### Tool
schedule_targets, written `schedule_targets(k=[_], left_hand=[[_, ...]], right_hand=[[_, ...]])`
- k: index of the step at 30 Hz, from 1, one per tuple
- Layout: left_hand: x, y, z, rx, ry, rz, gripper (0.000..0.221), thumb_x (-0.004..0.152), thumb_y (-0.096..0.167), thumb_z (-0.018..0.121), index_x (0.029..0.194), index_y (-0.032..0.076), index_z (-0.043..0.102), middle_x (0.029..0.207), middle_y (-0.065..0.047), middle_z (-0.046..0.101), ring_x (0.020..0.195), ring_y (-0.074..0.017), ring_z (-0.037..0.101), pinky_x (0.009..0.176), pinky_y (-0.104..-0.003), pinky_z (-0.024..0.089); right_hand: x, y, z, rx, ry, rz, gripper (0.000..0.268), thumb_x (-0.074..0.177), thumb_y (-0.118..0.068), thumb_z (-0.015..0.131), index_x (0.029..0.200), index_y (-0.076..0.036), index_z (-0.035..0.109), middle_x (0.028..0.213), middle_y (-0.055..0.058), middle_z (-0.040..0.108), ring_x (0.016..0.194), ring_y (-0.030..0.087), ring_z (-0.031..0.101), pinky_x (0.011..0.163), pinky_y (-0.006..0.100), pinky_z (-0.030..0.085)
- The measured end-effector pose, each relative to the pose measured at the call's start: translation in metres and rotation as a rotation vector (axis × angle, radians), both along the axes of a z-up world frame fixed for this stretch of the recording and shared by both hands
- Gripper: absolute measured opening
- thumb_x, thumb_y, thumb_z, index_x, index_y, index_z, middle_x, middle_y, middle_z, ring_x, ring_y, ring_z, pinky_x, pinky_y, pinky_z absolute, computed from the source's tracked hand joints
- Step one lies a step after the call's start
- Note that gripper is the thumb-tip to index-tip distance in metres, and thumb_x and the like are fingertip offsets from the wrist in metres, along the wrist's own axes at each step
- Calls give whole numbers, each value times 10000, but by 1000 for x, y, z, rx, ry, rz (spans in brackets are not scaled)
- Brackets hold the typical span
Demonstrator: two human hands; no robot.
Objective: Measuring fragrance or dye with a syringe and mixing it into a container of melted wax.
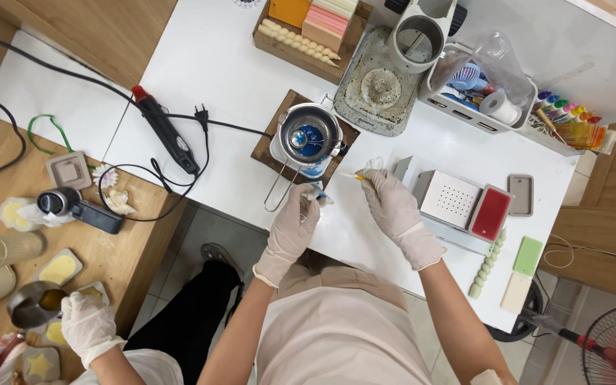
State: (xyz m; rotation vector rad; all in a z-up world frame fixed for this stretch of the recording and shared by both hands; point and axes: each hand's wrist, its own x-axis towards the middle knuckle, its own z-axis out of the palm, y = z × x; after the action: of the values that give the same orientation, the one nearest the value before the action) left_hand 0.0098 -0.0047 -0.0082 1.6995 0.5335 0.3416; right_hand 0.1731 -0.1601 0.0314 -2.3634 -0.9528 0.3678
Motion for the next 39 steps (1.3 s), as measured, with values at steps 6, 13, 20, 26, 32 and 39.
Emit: schedule_targets(k=[6, 13, 20, 26, 32, 39], left_hand=[[12, 8, -3, -31, -12, 0, 276, 1013, 211, 603, 1246, 68, 563, 943, -61, 678, 786, -147, 647, 725, -302, 538], [19, 16, -12, 48, 11, 27, 268, 1021, 252, 610, 1207, 64, 568, 849, -63, 646, 755, -171, 642, 728, -318, 538], [20, 18, -14, 18, -59, 7, 265, 1015, 258, 596, 1177, 53, 549, 888, -63, 665, 776, -181, 646, 755, -326, 542], [19, 18, -16, 54, -11, 8, 270, 1027, 275, 597, 1174, 52, 557, 867, -69, 645, 783, -173, 635, 772, -330, 534], [19, 16, -7, 31, -26, -6, 283, 1019, 277, 596, 1174, 43, 554, 869, -71, 634, 782, -172, 619, 778, -325, 532], [17, 13, -2, 44, -32, 4, 271, 1020, 268, 602, 1153, 33, 573, 888, -77, 640, 797, -167, 623, 794, -319, 535]], right_hand=[[27, 24, 47, -123, -57, 282, 218, 991, -274, 598, 1097, -131, 724, 977, 118, 674, 866, 329, 675, 753, 439, 545], [60, 65, 60, -199, -613, 667, 300, 913, -500, 678, 966, -225, 785, 846, 39, 663, 858, 240, 649, 771, 403, 473], [68, 95, 59, -269, -873, 931, 204, 929, -448, 677, 899, -263, 759, 862, -49, 649, 893, 156, 645, 820, 367, 429], [65, 97, 72, -200, -856, 1013, 123, 894, -341, 669, 959, -341, 773, 853, -36, 655, 854, 176, 644, 775, 374, 462], [61, 97, 73, -209, -862, 1042, 134, 877, -321, 671, 963, -333, 773, 872, -55, 651, 878, 176, 653, 871, 402, 470], [69, 93, 59, -210, -760, 989, 211, 911, -427, 665, 935, -237, 753, 907, -33, 643, 884, 175, 649, 963, 412, 465]])
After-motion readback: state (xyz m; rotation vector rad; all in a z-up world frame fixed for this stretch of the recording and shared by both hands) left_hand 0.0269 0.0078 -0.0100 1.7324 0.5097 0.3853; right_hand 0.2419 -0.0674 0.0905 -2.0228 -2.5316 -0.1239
